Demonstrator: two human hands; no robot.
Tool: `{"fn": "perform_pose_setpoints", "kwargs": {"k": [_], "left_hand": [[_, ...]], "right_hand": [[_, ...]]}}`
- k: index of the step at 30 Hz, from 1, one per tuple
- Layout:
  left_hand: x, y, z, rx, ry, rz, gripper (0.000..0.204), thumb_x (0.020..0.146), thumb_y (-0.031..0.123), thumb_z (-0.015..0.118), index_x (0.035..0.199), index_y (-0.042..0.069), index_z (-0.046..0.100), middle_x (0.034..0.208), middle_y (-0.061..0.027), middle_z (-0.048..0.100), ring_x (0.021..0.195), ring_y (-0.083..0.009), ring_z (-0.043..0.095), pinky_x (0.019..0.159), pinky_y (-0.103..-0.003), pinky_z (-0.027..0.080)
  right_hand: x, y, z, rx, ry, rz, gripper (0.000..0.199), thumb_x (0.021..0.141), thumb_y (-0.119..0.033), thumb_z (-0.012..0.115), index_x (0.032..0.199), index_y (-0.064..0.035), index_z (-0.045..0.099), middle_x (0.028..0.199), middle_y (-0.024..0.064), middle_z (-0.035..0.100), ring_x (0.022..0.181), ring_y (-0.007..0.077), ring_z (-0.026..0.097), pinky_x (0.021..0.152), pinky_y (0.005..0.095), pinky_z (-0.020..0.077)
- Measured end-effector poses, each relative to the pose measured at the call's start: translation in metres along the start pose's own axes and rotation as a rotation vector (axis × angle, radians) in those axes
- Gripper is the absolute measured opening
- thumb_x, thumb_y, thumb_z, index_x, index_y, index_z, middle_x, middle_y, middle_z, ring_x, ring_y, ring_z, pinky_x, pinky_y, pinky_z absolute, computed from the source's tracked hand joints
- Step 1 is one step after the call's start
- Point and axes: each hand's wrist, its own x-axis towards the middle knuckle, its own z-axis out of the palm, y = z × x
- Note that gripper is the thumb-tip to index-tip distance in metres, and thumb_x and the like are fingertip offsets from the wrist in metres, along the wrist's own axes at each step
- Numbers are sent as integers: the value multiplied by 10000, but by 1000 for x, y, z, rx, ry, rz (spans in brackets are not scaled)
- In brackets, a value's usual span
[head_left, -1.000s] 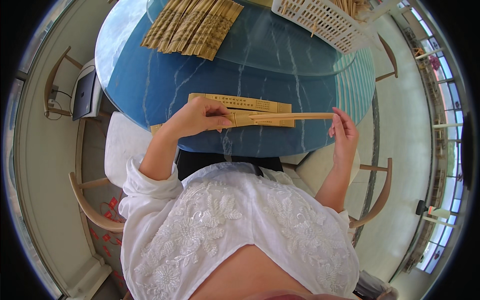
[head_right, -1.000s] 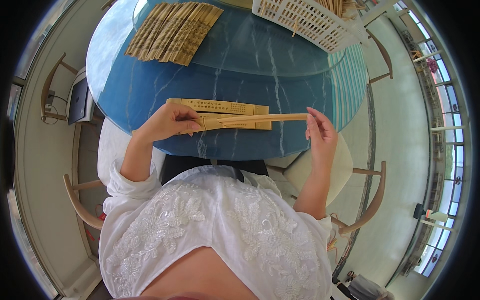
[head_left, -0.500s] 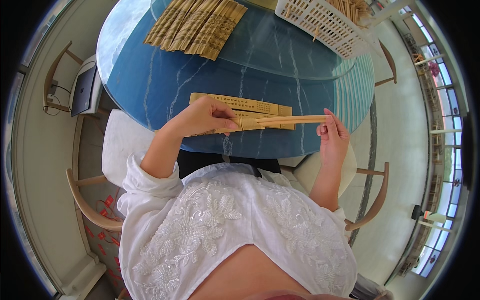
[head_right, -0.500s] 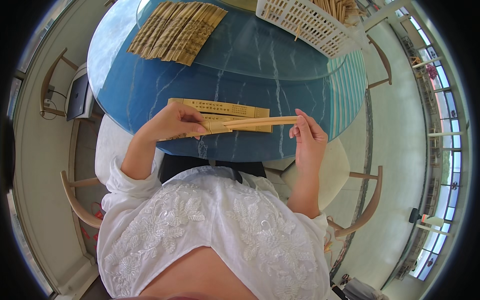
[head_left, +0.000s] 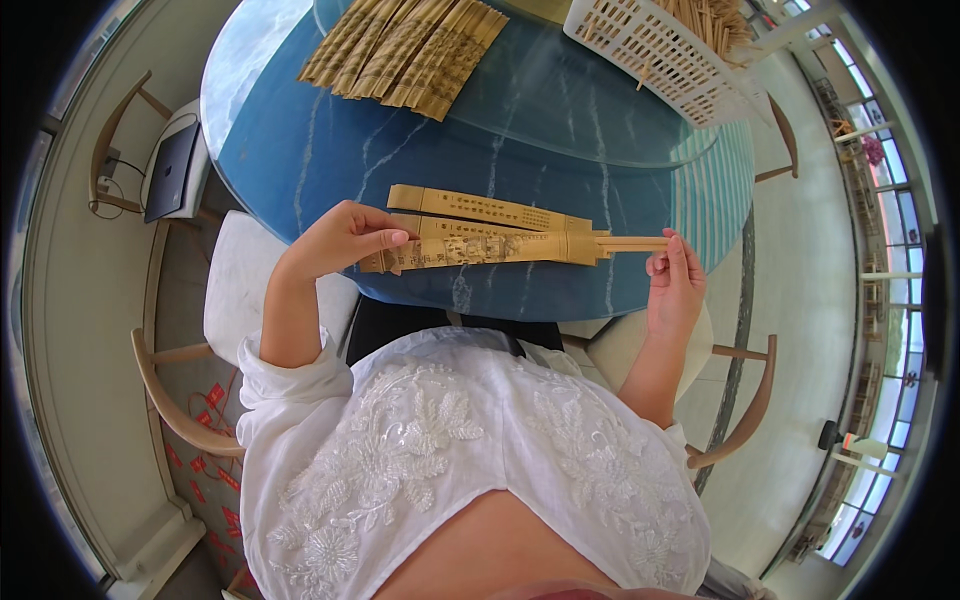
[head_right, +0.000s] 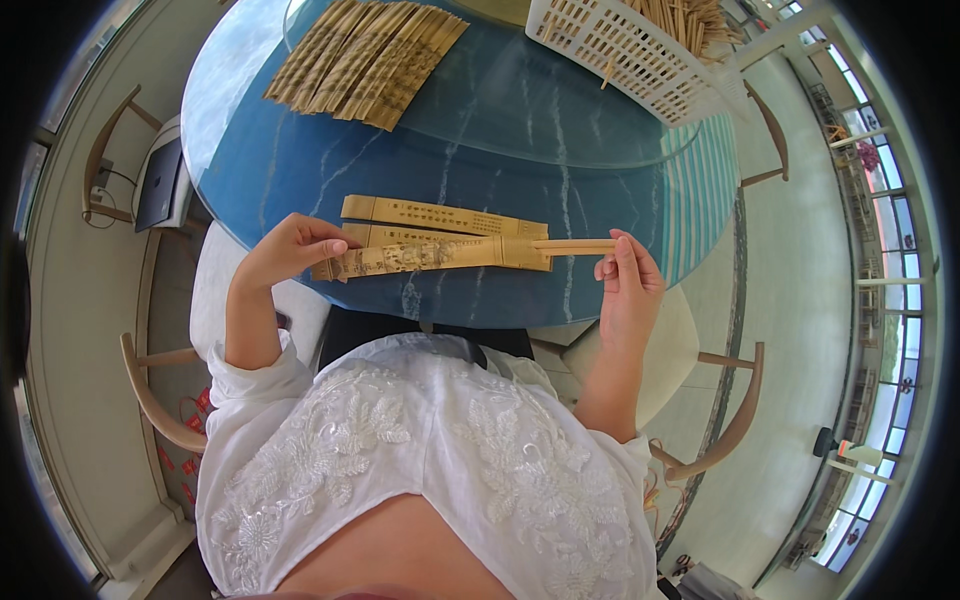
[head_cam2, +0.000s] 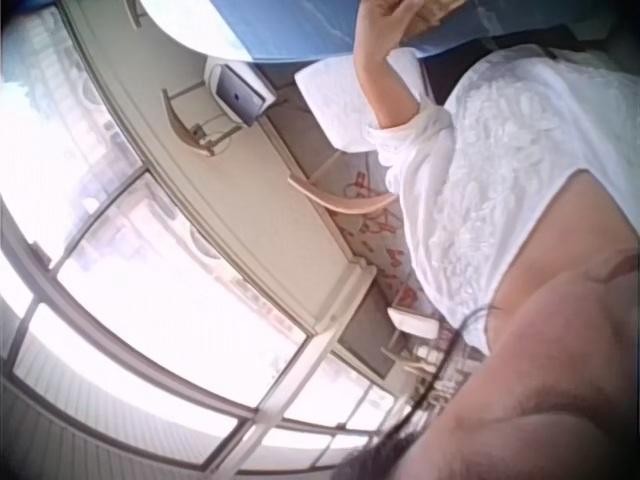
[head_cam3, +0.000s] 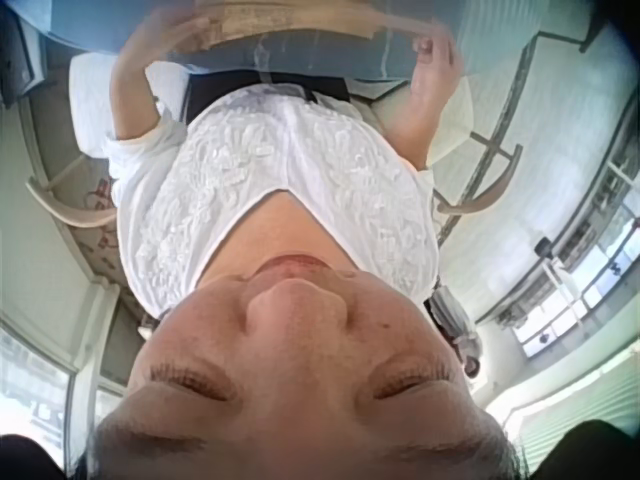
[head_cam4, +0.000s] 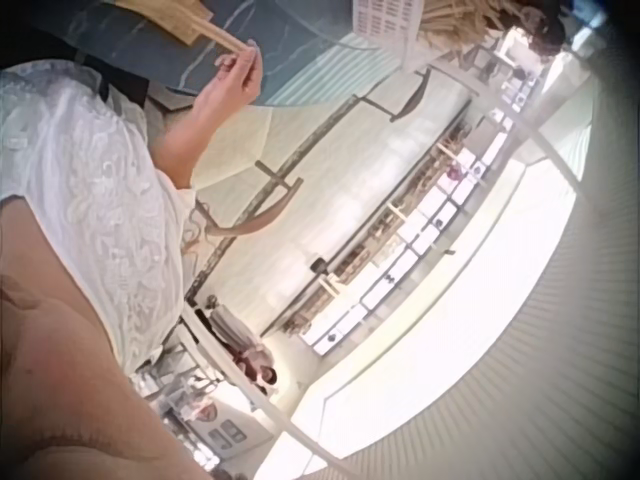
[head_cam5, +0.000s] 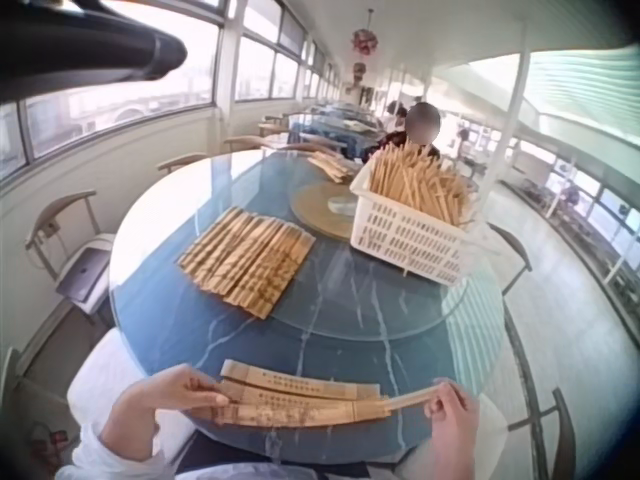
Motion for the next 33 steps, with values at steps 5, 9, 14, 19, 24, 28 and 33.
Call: {"fn": "perform_pose_setpoints", "kwargs": {"k": [5,9,14,19,24,28,33], "left_hand": [[-12,-23,-4,-151,-20,-35,251,904,156,713,1063,-37,707,833,-84,721,700,-117,688,611,-222,543],[-6,-19,15,-189,-30,-66,234,881,130,734,1028,-50,702,848,-90,723,707,-132,700,624,-225,563],[-5,-15,24,-196,-11,-66,218,873,122,743,1001,-51,706,843,-87,725,702,-131,701,620,-222,561],[-2,-18,25,-162,12,-53,209,874,116,742,993,-52,709,840,-94,727,695,-127,695,611,-221,552],[-2,-21,20,-215,-38,-79,226,851,107,766,985,-65,708,849,-105,728,705,-132,695,641,-221,556],[0,-18,23,-230,-74,-40,234,832,98,783,977,-70,709,853,-107,727,722,-136,697,665,-221,558],[2,-13,23,-178,-97,-59,191,850,102,764,963,-47,726,834,-68,727,739,-102,676,697,-211,515]], "right_hand": [[4,5,-12,4,19,-8,199,952,-109,643,1068,46,687,738,12,589,644,81,506,605,260,431],[2,6,-6,10,-15,10,199,952,-109,644,1067,48,686,741,15,596,642,84,510,604,259,434],[5,6,-7,-3,0,10,202,951,-105,644,1076,49,682,739,15,594,638,85,509,612,260,440],[0,11,2,1,-37,40,202,950,-101,644,1079,49,680,737,13,586,639,85,507,619,260,444],[1,11,7,-18,-6,40,205,949,-101,645,1082,51,680,739,10,580,639,82,504,619,258,445],[0,11,13,-47,-13,51,217,948,-104,647,1091,56,679,740,9,582,639,76,503,613,260,448],[-2,18,19,-72,-33,51,232,947,-100,647,1113,59,679,758,13,595,650,71,510,596,252,453]]}}
